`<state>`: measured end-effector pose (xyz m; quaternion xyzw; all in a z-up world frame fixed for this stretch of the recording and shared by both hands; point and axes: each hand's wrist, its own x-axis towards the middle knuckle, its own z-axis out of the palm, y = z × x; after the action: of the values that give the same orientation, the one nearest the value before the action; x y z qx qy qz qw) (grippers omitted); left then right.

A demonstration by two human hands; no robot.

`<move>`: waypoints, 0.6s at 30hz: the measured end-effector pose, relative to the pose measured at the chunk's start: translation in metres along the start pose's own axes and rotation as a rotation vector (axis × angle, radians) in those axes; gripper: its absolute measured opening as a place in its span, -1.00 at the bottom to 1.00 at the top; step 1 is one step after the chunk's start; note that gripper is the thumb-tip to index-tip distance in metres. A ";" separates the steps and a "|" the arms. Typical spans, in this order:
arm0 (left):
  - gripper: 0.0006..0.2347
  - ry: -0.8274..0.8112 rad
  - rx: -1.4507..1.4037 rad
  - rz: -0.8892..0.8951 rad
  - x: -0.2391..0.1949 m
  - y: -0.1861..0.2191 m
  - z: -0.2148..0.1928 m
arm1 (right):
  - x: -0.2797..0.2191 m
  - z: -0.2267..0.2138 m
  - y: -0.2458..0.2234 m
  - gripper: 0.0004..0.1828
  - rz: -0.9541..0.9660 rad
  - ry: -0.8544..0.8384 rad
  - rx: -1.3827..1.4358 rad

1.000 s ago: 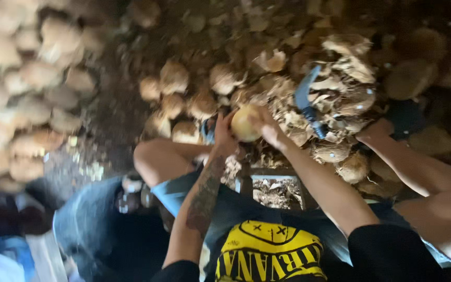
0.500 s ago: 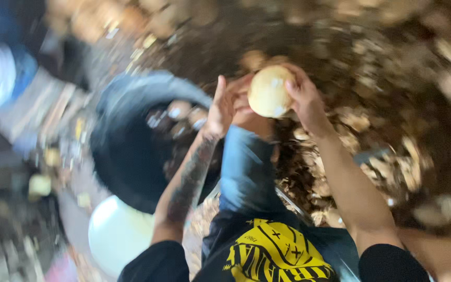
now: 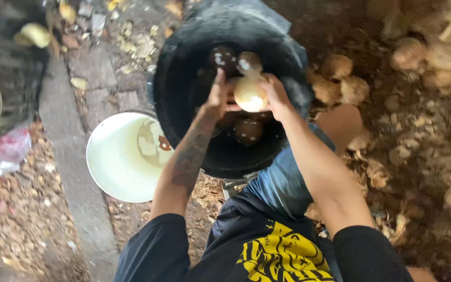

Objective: The person sits on the ground and uses a large knife to peel the husk off several coconuts. They hold each coconut with one hand and strike it repeatedly with the knife to remove the outer layer, then place the peeled coconut into a nearby bucket.

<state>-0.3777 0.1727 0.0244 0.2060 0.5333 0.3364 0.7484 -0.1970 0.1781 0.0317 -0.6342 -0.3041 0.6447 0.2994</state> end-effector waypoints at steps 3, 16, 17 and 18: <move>0.01 0.029 0.012 -0.171 0.005 -0.021 -0.001 | 0.006 0.005 0.035 -0.34 0.113 0.116 0.003; -0.09 0.152 0.353 -0.314 0.002 -0.010 -0.027 | 0.005 -0.004 0.069 -0.47 -0.086 -0.013 -0.734; -0.07 0.143 0.353 -0.305 0.003 -0.010 -0.026 | 0.008 -0.005 0.067 -0.49 -0.080 -0.010 -0.730; -0.07 0.138 0.363 -0.301 -0.006 -0.011 -0.022 | 0.010 -0.003 0.069 -0.49 -0.083 -0.002 -0.723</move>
<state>-0.3965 0.1599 0.0135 0.2318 0.6595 0.1333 0.7025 -0.1944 0.1421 -0.0282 -0.6856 -0.5382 0.4833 0.0816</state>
